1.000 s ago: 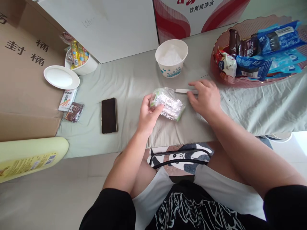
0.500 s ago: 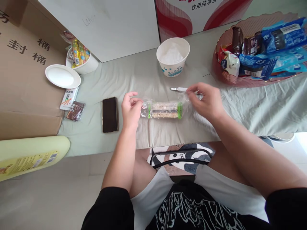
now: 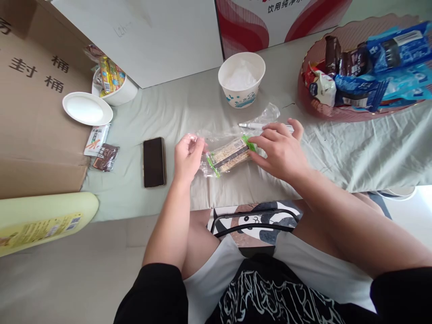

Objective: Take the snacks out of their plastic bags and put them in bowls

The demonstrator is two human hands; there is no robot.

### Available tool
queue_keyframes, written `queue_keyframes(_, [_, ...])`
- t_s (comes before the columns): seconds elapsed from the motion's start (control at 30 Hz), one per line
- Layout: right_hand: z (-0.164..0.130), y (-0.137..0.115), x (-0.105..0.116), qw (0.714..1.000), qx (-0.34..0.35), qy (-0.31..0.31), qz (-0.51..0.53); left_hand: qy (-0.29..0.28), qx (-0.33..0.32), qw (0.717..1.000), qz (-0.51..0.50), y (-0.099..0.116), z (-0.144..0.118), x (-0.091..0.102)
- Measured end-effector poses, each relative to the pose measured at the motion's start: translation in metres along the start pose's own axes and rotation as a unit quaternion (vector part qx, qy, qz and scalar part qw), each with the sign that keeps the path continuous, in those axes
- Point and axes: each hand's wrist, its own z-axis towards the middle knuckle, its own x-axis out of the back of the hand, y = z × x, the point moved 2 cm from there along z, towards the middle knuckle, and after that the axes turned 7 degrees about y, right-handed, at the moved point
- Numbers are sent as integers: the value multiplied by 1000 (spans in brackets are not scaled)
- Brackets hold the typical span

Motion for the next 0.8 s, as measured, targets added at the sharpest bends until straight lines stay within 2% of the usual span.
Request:
queue_keyframes(0.1, [0,5,1,1000,-3,0,-6,55,69,994,-64,3,4,2])
queue_keyframes(0.17, [1,4,6,1000,8,21,-9,61,108,988,-92,5,4,2])
queue_keyframes(0.27, [2,-4,12,999,31,20,-6,25,157,978,-135,9,0,-4])
queue_keyframes(0.4, [3,-19,10,992,108,-38,46,-34,199,957,-207,13,-10,-17])
queue_keyframes(0.47, [4,-21,8,988,134,-56,60,-37,199,950,-236,15,-11,-22])
queue_keyframes(0.6, [4,-18,7,986,150,-36,56,31,197,938,-284,16,-4,-29])
queue_keyframes(0.73, [2,-15,10,982,178,-1,60,99,241,907,-331,15,5,-37])
queue_keyframes(0.8, [0,-14,12,980,188,-4,68,121,261,889,-357,14,8,-41])
